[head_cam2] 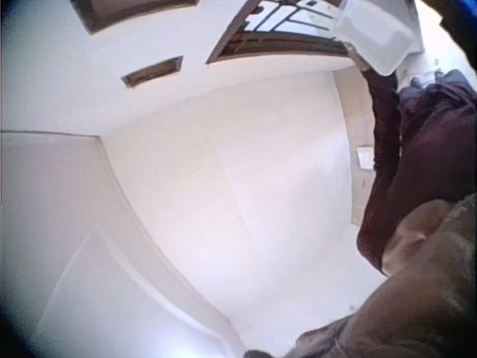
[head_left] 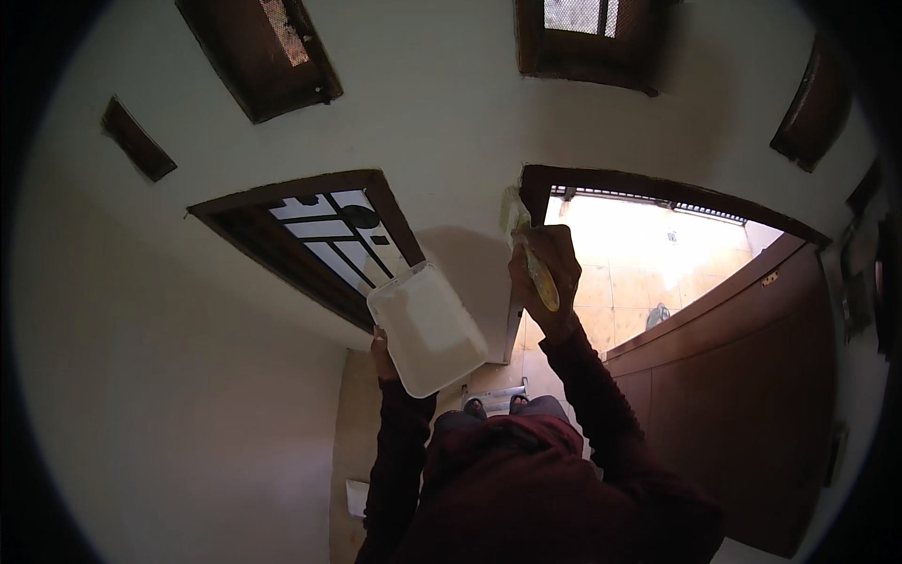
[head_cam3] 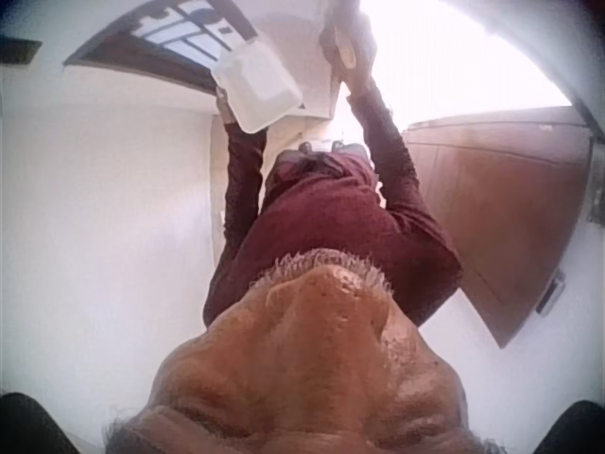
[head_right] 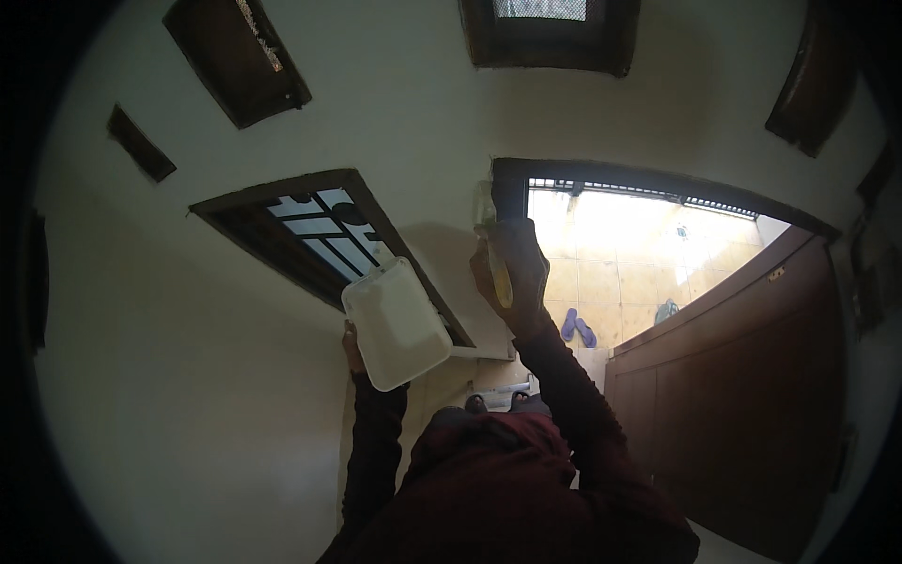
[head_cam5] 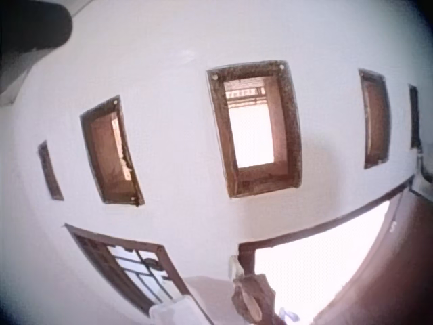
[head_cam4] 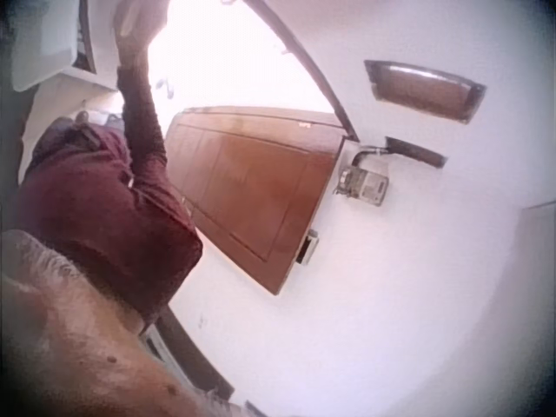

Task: The person paints a white ceiling using a paintbrush and a white paint tray. They repeatedly dip the brush into the tray and apply paint to the ceiling surface in a room with multiple small windows.

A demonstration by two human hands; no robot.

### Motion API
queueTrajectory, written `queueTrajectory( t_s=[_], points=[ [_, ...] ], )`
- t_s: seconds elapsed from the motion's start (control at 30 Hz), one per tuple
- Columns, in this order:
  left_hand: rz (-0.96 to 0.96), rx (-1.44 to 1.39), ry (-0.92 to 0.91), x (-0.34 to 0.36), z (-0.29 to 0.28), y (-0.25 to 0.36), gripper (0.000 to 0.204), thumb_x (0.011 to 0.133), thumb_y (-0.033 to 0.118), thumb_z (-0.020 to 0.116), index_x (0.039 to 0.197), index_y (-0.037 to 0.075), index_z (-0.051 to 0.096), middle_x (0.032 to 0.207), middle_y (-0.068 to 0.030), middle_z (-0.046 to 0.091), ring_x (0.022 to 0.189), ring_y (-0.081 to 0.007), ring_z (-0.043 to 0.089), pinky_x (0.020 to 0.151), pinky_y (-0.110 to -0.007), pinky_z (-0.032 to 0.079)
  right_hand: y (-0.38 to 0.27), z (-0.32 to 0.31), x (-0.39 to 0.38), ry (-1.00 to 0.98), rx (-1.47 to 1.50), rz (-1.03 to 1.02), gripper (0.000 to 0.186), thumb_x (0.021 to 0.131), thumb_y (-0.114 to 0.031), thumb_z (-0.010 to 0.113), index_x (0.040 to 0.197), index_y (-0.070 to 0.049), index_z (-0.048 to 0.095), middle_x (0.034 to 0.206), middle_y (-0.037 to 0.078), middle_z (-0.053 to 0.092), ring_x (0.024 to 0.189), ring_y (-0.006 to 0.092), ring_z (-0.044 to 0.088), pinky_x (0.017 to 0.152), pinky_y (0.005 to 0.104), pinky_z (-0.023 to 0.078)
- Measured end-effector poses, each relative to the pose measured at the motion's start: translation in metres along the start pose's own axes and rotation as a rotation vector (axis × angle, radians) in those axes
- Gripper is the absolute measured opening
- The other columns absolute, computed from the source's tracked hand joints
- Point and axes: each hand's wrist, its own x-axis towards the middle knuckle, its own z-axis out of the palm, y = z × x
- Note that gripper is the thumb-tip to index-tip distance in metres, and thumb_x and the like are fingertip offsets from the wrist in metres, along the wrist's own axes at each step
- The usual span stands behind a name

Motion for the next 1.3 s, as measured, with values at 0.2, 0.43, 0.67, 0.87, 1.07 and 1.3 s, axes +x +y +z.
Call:
queueTrajectory(
  t_s=[0.2, 0.43, 0.67, 0.87, 1.07, 1.3],
  points=[
    [-0.027, -0.006, -0.010, 0.000, 0.003, 0.000, 0.080, 0.084, 0.060, 0.051, 0.141, 0.005, 0.039, 0.131, -0.0226, 0.052, 0.110, -0.0393, 0.060, 0.090, -0.055, 0.053, 0.005, 0.004, 0.032, 0.092, -0.091, -0.128, 0.029, 0.076, 0.003, 0.070, 0.104, -0.004, 0.067, 0.097, 0.013, 0.060, 0.087, 0.0267, 0.062, 0.073, 0.0334, 0.052],
    [-0.042, -0.021, -0.059, 0.004, -0.009, 0.002, 0.080, 0.084, 0.060, 0.052, 0.141, 0.005, 0.039, 0.132, -0.0222, 0.052, 0.111, -0.0397, 0.060, 0.090, -0.055, 0.053, 0.008, 0.011, 0.010, 0.136, -0.177, -0.142, 0.030, 0.078, 0.003, 0.071, 0.106, -0.004, 0.067, 0.105, 0.015, 0.059, 0.096, 0.0261, 0.062, 0.080, 0.0327, 0.053],
    [0.042, -0.042, -0.014, 0.001, 0.002, -0.003, 0.077, 0.086, 0.060, 0.049, 0.142, 0.007, 0.039, 0.132, -0.0202, 0.052, 0.111, -0.0378, 0.060, 0.091, -0.052, 0.053, 0.008, 0.014, -0.010, -0.030, -0.101, -0.026, 0.033, 0.079, 0.006, 0.065, 0.112, 0.002, 0.064, 0.107, 0.018, 0.054, 0.094, 0.0299, 0.061, 0.079, 0.0357, 0.052],
    [0.004, -0.020, 0.000, -0.001, 0.011, 0.001, 0.076, 0.087, 0.058, 0.049, 0.141, 0.006, 0.040, 0.133, -0.0202, 0.051, 0.112, -0.0371, 0.059, 0.091, -0.051, 0.053, 0.001, 0.007, -0.008, -0.046, 0.004, 0.014, 0.030, 0.076, 0.005, 0.065, 0.106, 0.001, 0.064, 0.097, 0.015, 0.056, 0.084, 0.0270, 0.061, 0.071, 0.0339, 0.051],
    [-0.022, -0.056, 0.021, -0.003, 0.016, 0.000, 0.082, 0.083, 0.060, 0.053, 0.141, 0.004, 0.039, 0.131, -0.0233, 0.052, 0.111, -0.0398, 0.059, 0.092, -0.053, 0.051, 0.004, 0.005, 0.031, 0.058, -0.023, -0.065, 0.027, 0.076, 0.003, 0.067, 0.102, -0.001, 0.064, 0.093, 0.014, 0.056, 0.079, 0.0257, 0.059, 0.068, 0.0328, 0.050],
    [-0.012, -0.023, -0.075, 0.004, -0.001, -0.002, 0.087, 0.081, 0.062, 0.054, 0.142, 0.003, 0.037, 0.130, -0.0253, 0.051, 0.111, -0.0423, 0.058, 0.091, -0.055, 0.051, -0.011, -0.005, 0.026, 0.180, -0.123, -0.138, 0.026, 0.079, 0.002, 0.068, 0.105, -0.002, 0.067, 0.105, 0.014, 0.062, 0.096, 0.0269, 0.060, 0.083, 0.0346, 0.051]
  ],
)
